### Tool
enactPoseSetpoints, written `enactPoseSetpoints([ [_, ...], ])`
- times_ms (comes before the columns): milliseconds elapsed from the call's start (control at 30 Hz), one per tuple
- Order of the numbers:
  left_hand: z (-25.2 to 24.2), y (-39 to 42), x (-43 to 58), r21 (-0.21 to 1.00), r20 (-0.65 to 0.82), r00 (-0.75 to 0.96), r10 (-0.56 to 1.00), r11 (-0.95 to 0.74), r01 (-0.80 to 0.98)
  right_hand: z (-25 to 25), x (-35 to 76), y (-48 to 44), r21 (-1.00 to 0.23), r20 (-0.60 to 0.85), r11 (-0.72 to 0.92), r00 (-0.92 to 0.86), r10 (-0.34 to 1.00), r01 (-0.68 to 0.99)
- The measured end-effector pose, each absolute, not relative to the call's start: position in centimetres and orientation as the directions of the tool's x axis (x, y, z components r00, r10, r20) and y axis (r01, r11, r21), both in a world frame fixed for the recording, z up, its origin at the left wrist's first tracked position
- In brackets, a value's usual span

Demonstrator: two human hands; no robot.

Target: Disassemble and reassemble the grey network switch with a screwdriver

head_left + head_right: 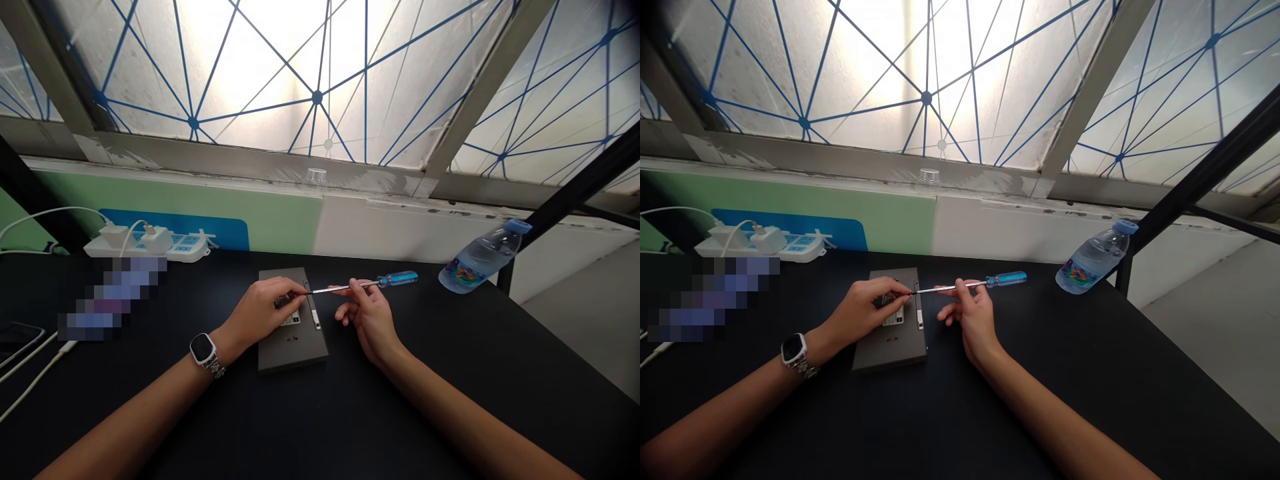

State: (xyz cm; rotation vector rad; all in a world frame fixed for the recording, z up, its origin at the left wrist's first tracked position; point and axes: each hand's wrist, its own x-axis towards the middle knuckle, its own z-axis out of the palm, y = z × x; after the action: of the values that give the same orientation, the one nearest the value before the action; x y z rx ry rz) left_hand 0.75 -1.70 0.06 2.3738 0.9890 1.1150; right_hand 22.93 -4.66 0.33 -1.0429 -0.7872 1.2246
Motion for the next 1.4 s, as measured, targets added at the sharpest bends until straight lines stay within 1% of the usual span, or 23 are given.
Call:
enactPoseSetpoints([
  [433,0.2,-1.6,0.7,0.551,0.534,0.461,0.709,-0.705,0.447,0.2,22.8,-4.8,-0.94,-0.033,0.039,0.204,0.978,-0.339],
  [633,0.1,-1.8,0.9,0.569,0.548,0.473,0.69,-0.722,0.394,0.3,22.7,-4.8,-0.943,-0.026,0.047,0.214,0.976,-0.328],
  [700,0.7,-1.7,0.8,0.561,0.558,0.484,0.675,-0.736,0.379,0.3,22.9,-4.8,-0.942,-0.028,0.047,0.218,0.976,-0.332],
  [767,1.7,-1.4,0.0,0.529,0.561,0.494,0.664,-0.747,0.403,0.3,23.1,-4.8,-0.939,-0.034,0.044,0.221,0.975,-0.34],
  [833,2.6,-0.7,-1.6,0.483,0.522,0.505,0.687,-0.726,0.489,0.3,23.3,-4.7,-0.936,-0.042,0.038,0.22,0.975,-0.349],
  [867,3.0,-0.2,-2.6,0.437,0.486,0.525,0.698,-0.715,0.546,0.2,23.4,-4.6,-0.935,-0.045,0.035,0.217,0.975,-0.352],
  [933,3.4,0.7,-4.8,0.318,0.382,0.551,0.742,-0.666,0.675,0.2,23.4,-4.6,-0.935,-0.049,0.028,0.206,0.977,-0.354],
  [1000,3.4,1.6,-6.8,0.261,0.265,0.525,0.809,-0.584,0.768,0.2,23.4,-4.6,-0.938,-0.047,0.023,0.194,0.98,-0.345],
  [1067,3.0,2.1,-8.1,0.252,0.172,0.48,0.86,-0.509,0.823,0.2,23.3,-4.7,-0.944,-0.04,0.022,0.181,0.983,-0.328],
  [1133,2.4,2.2,-8.8,0.255,0.128,0.452,0.883,-0.469,0.845,0.2,23.2,-4.8,-0.95,-0.032,0.022,0.167,0.985,-0.312],
  [1200,1.9,2.2,-9.0,0.275,0.114,0.441,0.89,-0.455,0.847,0.1,23.2,-4.8,-0.953,-0.026,0.023,0.155,0.988,-0.303],
  [1333,1.1,2.3,-9.3,0.377,0.129,0.429,0.894,-0.444,0.813,-0.2,23.4,-4.7,-0.956,-0.01,0.031,0.136,0.991,-0.292],
  [1400,1.0,2.5,-9.6,0.39,0.11,0.429,0.896,-0.436,0.811,-0.3,23.5,-4.6,-0.957,-0.004,0.034,0.13,0.992,-0.289],
])
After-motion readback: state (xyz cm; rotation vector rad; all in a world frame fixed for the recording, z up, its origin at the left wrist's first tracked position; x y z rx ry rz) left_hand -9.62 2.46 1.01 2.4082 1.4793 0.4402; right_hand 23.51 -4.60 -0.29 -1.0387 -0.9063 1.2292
